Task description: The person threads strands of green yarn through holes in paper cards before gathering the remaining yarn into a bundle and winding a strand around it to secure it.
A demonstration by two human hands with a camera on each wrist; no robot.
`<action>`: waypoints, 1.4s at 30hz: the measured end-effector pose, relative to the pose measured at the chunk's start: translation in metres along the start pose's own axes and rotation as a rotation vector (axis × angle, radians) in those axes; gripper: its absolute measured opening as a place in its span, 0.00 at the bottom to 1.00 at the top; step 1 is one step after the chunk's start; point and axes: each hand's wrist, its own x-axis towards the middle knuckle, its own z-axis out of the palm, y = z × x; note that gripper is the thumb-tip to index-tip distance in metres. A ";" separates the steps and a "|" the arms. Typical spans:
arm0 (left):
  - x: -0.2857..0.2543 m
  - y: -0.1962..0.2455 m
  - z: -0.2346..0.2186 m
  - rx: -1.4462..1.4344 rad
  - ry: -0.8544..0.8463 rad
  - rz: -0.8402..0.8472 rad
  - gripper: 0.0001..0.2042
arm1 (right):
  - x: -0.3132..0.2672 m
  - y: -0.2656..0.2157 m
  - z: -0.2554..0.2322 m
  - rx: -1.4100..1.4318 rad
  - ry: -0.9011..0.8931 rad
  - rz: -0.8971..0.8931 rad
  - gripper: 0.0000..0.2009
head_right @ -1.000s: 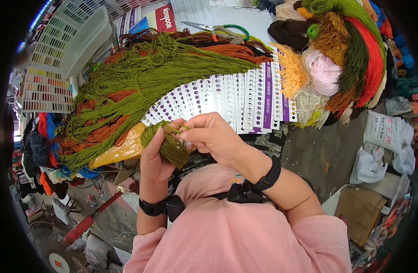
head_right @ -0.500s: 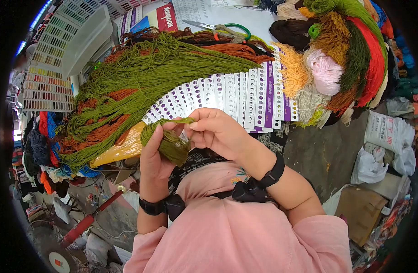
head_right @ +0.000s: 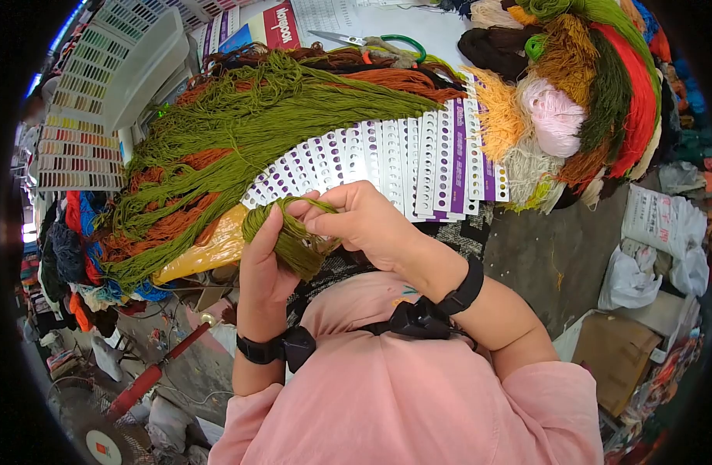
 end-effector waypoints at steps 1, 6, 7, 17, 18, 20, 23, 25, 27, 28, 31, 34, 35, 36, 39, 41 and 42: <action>0.001 -0.001 -0.003 0.009 -0.007 -0.006 0.17 | 0.001 0.001 -0.002 0.021 -0.012 0.004 0.08; 0.000 0.001 0.000 -0.018 -0.008 -0.002 0.17 | 0.002 0.000 -0.005 0.103 -0.041 0.028 0.08; -0.001 0.002 -0.001 -0.030 -0.014 0.005 0.16 | 0.002 0.001 -0.006 0.119 -0.056 0.025 0.08; -0.002 0.000 0.000 0.036 0.018 0.053 0.11 | 0.003 0.000 -0.010 0.179 -0.095 0.043 0.05; -0.002 0.000 0.001 0.019 0.012 0.049 0.11 | 0.003 0.000 -0.010 0.183 -0.095 0.048 0.06; -0.002 -0.001 0.002 -0.017 0.000 0.042 0.11 | 0.001 -0.001 -0.010 0.087 -0.081 0.023 0.05; 0.001 -0.002 -0.002 -0.003 0.027 0.057 0.09 | -0.003 -0.007 -0.003 -0.066 -0.074 0.005 0.05; 0.000 -0.003 -0.001 -0.006 0.025 0.057 0.09 | -0.004 -0.007 -0.003 -0.062 -0.078 0.005 0.04; -0.002 -0.003 -0.001 0.001 -0.005 0.067 0.09 | -0.002 -0.001 -0.010 0.046 -0.088 0.014 0.03; -0.003 -0.004 -0.004 0.009 -0.033 0.079 0.10 | 0.000 0.002 -0.013 0.109 -0.110 -0.021 0.04; -0.005 -0.004 -0.007 -0.025 -0.056 0.067 0.14 | 0.001 0.004 -0.019 0.275 -0.179 -0.063 0.05; -0.005 -0.004 -0.005 -0.041 -0.039 0.049 0.19 | -0.001 0.002 -0.022 0.357 -0.223 -0.006 0.06; -0.006 -0.005 -0.004 -0.039 -0.031 0.047 0.21 | 0.000 0.004 -0.022 0.352 -0.224 0.008 0.07; -0.006 -0.005 -0.004 -0.037 -0.043 0.033 0.21 | 0.000 0.005 -0.021 0.347 -0.226 0.022 0.07; -0.007 -0.003 -0.004 -0.016 -0.087 0.014 0.22 | -0.002 -0.001 -0.013 0.226 -0.142 0.060 0.07; -0.007 -0.002 0.002 0.015 -0.136 0.024 0.22 | -0.004 -0.001 -0.005 0.022 -0.049 0.020 0.06; -0.006 -0.003 0.002 0.017 -0.133 0.020 0.22 | -0.004 -0.002 -0.001 -0.080 0.000 -0.001 0.05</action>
